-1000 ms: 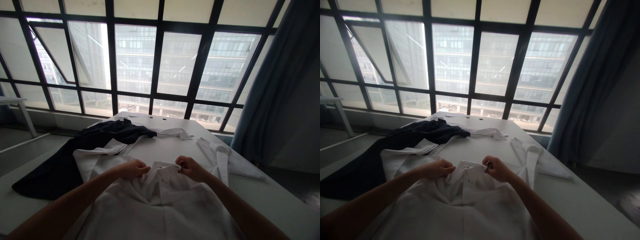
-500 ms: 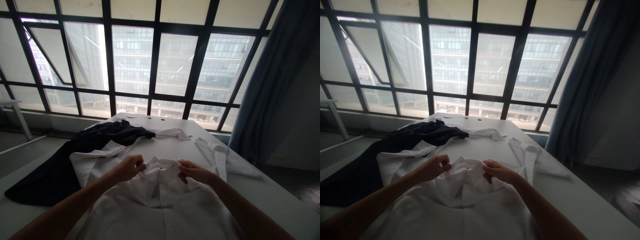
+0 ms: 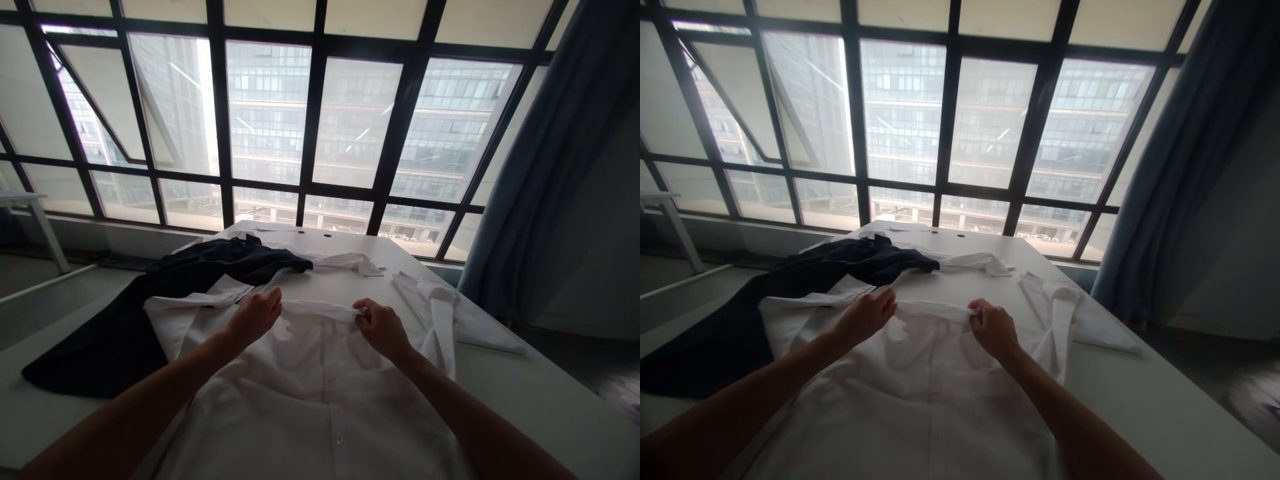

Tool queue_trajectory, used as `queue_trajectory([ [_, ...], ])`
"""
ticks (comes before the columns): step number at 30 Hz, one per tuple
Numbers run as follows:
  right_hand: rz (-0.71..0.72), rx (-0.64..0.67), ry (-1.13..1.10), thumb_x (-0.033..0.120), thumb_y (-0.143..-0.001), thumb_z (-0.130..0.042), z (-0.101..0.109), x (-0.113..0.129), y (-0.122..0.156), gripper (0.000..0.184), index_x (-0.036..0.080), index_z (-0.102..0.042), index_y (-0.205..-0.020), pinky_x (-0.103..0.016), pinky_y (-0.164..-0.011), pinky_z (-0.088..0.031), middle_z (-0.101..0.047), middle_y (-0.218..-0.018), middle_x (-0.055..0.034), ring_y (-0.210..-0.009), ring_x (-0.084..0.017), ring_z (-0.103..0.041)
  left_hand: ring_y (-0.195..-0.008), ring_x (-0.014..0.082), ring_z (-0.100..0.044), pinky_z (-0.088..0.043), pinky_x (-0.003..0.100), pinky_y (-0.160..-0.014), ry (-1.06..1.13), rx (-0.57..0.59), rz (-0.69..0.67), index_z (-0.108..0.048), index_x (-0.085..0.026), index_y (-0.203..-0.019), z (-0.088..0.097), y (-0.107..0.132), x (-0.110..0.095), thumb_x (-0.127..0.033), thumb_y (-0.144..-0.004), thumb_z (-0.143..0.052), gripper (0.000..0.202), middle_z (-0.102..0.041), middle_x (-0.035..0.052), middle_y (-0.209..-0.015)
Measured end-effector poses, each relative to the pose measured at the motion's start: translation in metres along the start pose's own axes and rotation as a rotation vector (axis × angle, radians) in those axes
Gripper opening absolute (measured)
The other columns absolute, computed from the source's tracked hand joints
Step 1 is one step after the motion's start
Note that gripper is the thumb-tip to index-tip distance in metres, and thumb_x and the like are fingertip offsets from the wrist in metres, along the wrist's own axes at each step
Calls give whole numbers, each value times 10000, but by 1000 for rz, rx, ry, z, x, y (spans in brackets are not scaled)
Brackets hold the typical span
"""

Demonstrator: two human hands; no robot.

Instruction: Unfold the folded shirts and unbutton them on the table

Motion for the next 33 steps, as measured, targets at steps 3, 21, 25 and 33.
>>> queue_trajectory([
  [3,29,-55,204,207,-813,-483,10,6,0,223,202,-609,-996,-248,-582,-360,-687,-726,-26,-636,-176,-622,-575,166,-626,-420,242,-553,285,75,84,-472,-201,-800,-15,2,3,-183,-828,-509,50,-600,-13,-586],
  [21,-86,178,-476,338,-734,-572,13,1,2,362,167,-598,-1053,-220,-398,-318,-493,-464,78,-375,-107,-413,-400,137,-586,-432,192,-396,841,303,348,-510,-143,-1042,-33,10,2,-380,-814,-610,343,-635,-22,-493],
  [25,-26,362,-741,486,-737,-619,14,6,4,539,162,-590,-1166,-223,-354,-338,-471,-480,93,-350,-88,-368,-480,182,-656,-500,243,-469,950,317,357,-507,-123,-1095,-38,9,2,-494,-779,-658,510,-647,-9,-515],
  [33,65,107,35,172,-788,-551,20,10,7,453,155,-636,-1232,-239,-500,-466,-676,-634,-42,-512,-146,-596,-728,191,-709,-515,266,-642,889,499,49,-505,-121,-1275,-42,25,-45,-461,-879,-594,529,-754,100,-810],
])
Point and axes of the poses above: each hand's wrist, its own y-axis away from the middle knuckle, its own z-axis out of the back of the hand, x = y × z, the point moved 9 cm from there along -y, towards the middle knuckle
